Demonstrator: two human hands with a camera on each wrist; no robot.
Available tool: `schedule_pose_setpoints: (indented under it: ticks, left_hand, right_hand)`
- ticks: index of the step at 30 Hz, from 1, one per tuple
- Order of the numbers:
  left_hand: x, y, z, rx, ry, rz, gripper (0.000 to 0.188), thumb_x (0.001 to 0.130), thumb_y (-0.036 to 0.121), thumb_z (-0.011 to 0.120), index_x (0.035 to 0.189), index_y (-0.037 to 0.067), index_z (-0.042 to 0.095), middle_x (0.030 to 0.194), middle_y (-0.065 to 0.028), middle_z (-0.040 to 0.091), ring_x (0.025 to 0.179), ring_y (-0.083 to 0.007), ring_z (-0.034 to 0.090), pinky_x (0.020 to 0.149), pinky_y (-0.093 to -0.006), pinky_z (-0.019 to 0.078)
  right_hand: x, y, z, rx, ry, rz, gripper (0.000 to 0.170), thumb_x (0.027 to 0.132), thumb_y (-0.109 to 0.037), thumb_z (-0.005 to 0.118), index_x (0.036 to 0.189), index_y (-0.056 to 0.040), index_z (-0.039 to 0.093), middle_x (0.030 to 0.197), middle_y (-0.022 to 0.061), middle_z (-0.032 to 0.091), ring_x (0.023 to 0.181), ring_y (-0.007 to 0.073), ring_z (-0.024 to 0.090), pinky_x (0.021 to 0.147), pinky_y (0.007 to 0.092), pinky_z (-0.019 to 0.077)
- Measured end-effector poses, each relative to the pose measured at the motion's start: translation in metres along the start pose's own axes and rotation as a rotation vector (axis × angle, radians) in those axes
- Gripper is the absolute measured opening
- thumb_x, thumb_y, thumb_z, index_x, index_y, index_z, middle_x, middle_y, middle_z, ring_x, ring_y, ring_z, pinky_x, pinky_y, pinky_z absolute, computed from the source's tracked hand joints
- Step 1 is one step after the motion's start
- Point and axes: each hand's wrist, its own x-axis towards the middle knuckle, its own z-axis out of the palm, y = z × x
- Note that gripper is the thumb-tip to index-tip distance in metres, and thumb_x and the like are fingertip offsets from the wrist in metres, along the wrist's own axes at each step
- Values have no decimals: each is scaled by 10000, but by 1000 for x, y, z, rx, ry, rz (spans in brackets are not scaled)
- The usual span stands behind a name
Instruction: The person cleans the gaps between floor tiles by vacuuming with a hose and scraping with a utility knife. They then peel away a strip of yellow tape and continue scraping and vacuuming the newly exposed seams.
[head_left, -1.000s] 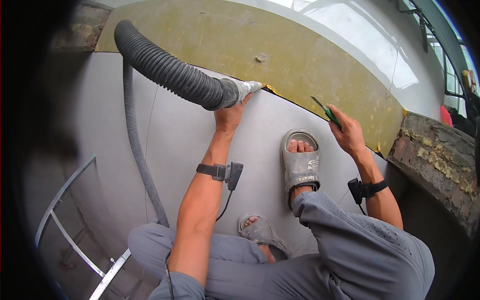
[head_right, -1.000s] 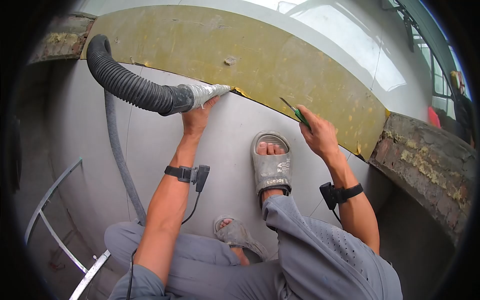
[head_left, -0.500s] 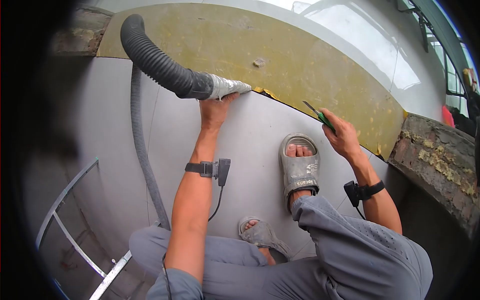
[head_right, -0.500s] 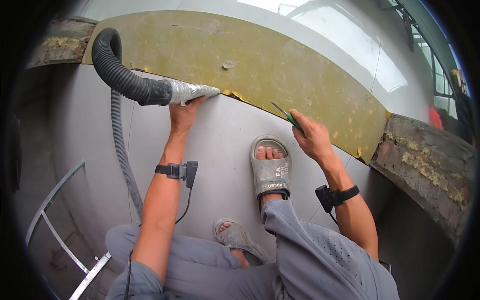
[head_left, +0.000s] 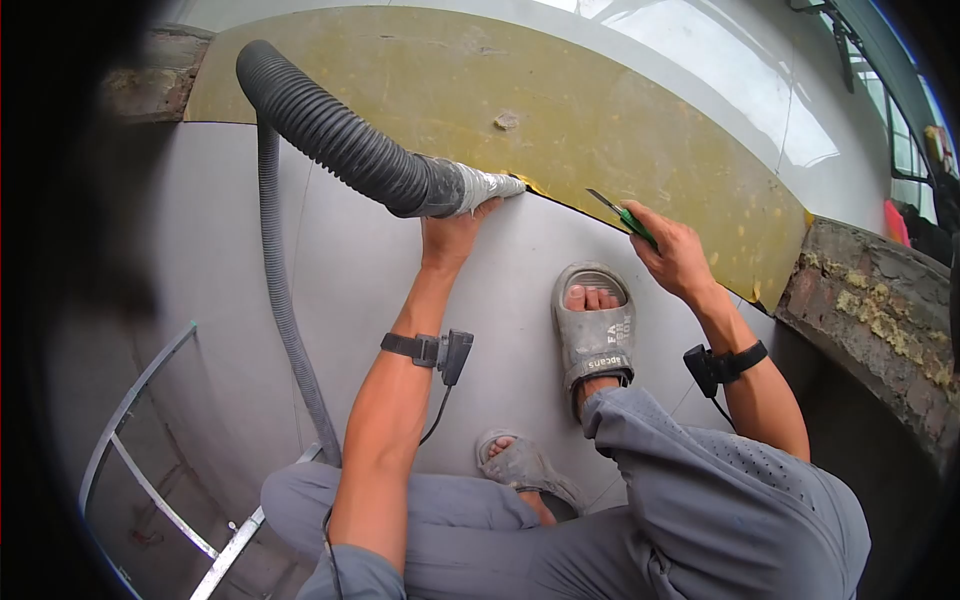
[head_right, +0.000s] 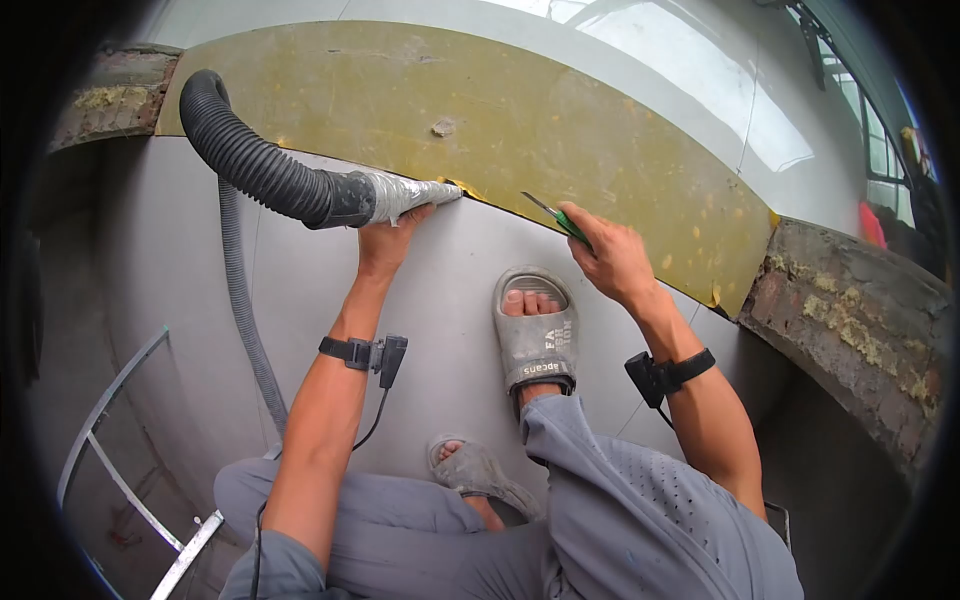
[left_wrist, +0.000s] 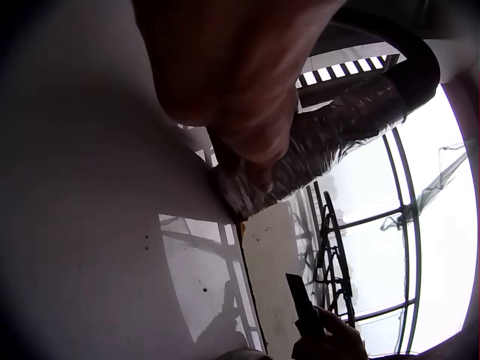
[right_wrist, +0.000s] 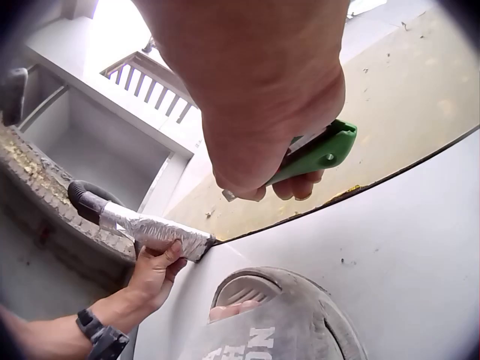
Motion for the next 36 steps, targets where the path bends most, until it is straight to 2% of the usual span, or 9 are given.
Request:
schedule_pose_setpoints:
  ticks: [5,7,9,14,19,23,28,34,36]
  left_hand:
    - [6,10,8,-169,13,-71,264,854,140,846,1062,18,738,1011,-63,740,948,-181,679,880,-330,527]
    - [-3,-15,12,-13,26,-42,253,862,113,832,1069,7,731,1011,-77,741,947,-191,682,889,-329,529]
    - [-1,-24,6,-154,55,201,243,878,100,815,1083,2,728,1020,-76,742,960,-192,683,902,-317,530]
    - [8,-18,-22,-148,-8,-102,218,890,109,812,1065,5,733,1036,-62,739,971,-173,673,894,-307,526]
    - [7,-26,-21,173,-19,32,209,890,86,810,1072,14,735,1035,-41,727,1001,-161,667,886,-294,538]
    - [38,-18,-61,-217,68,-21,229,889,72,807,1077,-29,722,1036,-69,743,955,-182,699,881,-303,551]
    - [24,-43,-59,-53,189,-221,326,878,140,836,1113,-30,688,1038,-86,742,958,-181,696,884,-319,546]
    - [29,-50,-69,-250,295,-98,281,871,89,833,1078,-19,677,999,-77,727,941,-182,691,878,-315,552]
    - [37,-56,-77,-233,310,-190,261,871,74,829,1061,-15,674,981,-63,718,933,-182,691,878,-317,552]
  right_hand:
    - [-5,9,-5,-8,59,-15,451,922,-136,640,1368,-146,573,1078,191,722,919,410,684,776,488,543]
    - [-7,10,-5,-16,48,-5,450,922,-136,640,1367,-145,575,1079,189,722,916,410,685,775,487,544]
    - [-7,11,-4,-24,38,-5,449,922,-136,641,1366,-144,577,1079,187,722,914,410,685,774,487,545]
    - [-11,13,-9,2,18,55,451,919,-131,639,1367,-141,581,1049,192,720,911,413,679,770,489,535]
    - [-6,24,-6,6,64,6,453,919,-120,640,1368,-139,581,1012,206,711,895,416,674,763,486,530]
    - [-2,20,-3,40,62,15,460,913,-108,642,1368,-141,582,1009,209,707,898,413,673,768,478,530]
    - [7,22,-8,33,43,-12,459,914,-119,645,1368,-147,585,1000,207,707,886,409,675,759,474,531]
    - [32,13,-4,50,27,-50,461,912,-121,646,1367,-159,587,994,203,707,874,406,675,752,471,529]
    - [35,12,-6,45,-4,-16,463,910,-119,646,1367,-163,587,997,203,707,878,406,676,755,469,530]
